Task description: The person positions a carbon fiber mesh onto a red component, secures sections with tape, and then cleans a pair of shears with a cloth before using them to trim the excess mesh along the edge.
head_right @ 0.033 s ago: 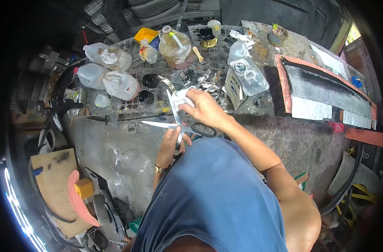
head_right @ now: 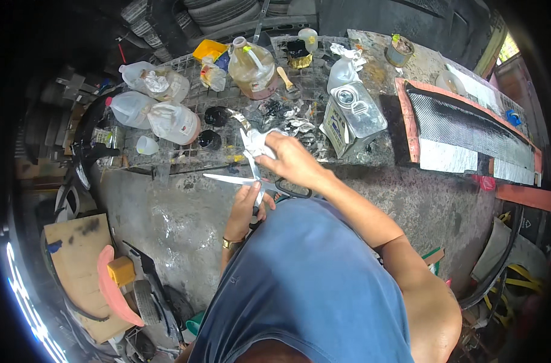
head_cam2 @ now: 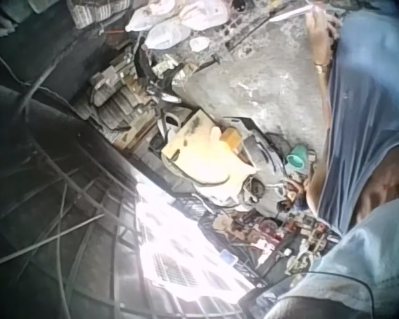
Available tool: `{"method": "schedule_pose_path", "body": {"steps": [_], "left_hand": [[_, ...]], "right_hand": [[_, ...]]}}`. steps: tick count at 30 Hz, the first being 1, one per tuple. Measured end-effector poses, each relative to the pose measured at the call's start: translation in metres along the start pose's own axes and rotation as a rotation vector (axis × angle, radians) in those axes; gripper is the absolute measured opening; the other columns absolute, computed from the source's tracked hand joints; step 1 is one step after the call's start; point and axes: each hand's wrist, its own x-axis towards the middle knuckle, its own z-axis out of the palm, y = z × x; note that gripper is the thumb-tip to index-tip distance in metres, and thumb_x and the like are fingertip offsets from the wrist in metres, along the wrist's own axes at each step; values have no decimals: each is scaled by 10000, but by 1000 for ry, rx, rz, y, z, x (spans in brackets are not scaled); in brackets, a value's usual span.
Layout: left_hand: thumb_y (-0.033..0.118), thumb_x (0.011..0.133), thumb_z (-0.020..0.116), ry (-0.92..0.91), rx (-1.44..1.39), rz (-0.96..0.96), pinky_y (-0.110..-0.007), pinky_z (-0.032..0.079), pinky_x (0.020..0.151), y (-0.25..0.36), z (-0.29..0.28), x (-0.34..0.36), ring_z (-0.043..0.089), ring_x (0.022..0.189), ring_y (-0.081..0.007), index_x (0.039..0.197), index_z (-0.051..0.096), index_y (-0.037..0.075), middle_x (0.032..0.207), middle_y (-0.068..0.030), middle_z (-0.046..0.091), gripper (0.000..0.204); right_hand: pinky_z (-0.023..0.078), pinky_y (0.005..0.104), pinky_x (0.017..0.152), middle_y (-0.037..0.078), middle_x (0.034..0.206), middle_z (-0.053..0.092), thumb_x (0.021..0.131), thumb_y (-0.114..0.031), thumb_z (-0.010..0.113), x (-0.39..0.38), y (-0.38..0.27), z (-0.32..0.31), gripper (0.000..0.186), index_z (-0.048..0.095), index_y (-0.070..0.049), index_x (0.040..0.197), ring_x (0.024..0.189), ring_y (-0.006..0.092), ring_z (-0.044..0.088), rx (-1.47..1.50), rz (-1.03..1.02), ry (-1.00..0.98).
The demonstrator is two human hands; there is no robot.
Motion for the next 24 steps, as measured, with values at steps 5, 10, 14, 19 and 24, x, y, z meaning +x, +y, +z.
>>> {"method": "schedule_pose_path", "body": {"steps": [5, 10, 14, 19, 24], "left_hand": [[330, 1044, 408, -23, 107, -17, -222, 403, 419, -15, -3, 1, 431, 424, -59, 852, 489, 49, 598, -55, 564, 350], [354, 1039, 421, -19, 74, -24, -225, 394, 418, -20, -7, 2, 415, 427, -59, 792, 485, 65, 579, -30, 528, 386], [353, 1040, 418, -53, 66, -29, -227, 392, 420, -18, -6, 5, 406, 429, -61, 844, 486, 67, 600, -24, 525, 353], [323, 1040, 422, -45, 35, -60, -227, 387, 440, -16, -10, 0, 438, 466, -68, 906, 502, 55, 628, -23, 527, 310], [287, 1044, 417, -96, -19, -84, -223, 381, 449, -19, -7, -3, 473, 501, -76, 946, 520, 41, 655, -28, 540, 284]], "right_hand": [[475, 390, 721, 165, 849, 591, 842, -123, 692, 3, 20, 23, 200, 612, 7, 972, 778, 354, 584, -74, -20, 97], [480, 472, 694, 199, 836, 570, 848, -122, 649, -25, 19, 35, 152, 571, -4, 904, 806, 412, 588, -91, -149, 63], [514, 439, 710, 169, 857, 579, 806, -106, 670, 6, 27, 23, 177, 595, -30, 947, 839, 383, 615, -306, -183, 79], [516, 449, 705, 152, 901, 586, 751, -61, 668, -17, 26, 31, 195, 578, -20, 920, 842, 375, 606, -329, -287, 1], [524, 443, 730, 170, 935, 615, 790, -76, 657, -12, 28, 34, 194, 625, -23, 973, 858, 385, 618, -363, -209, -52]]}}
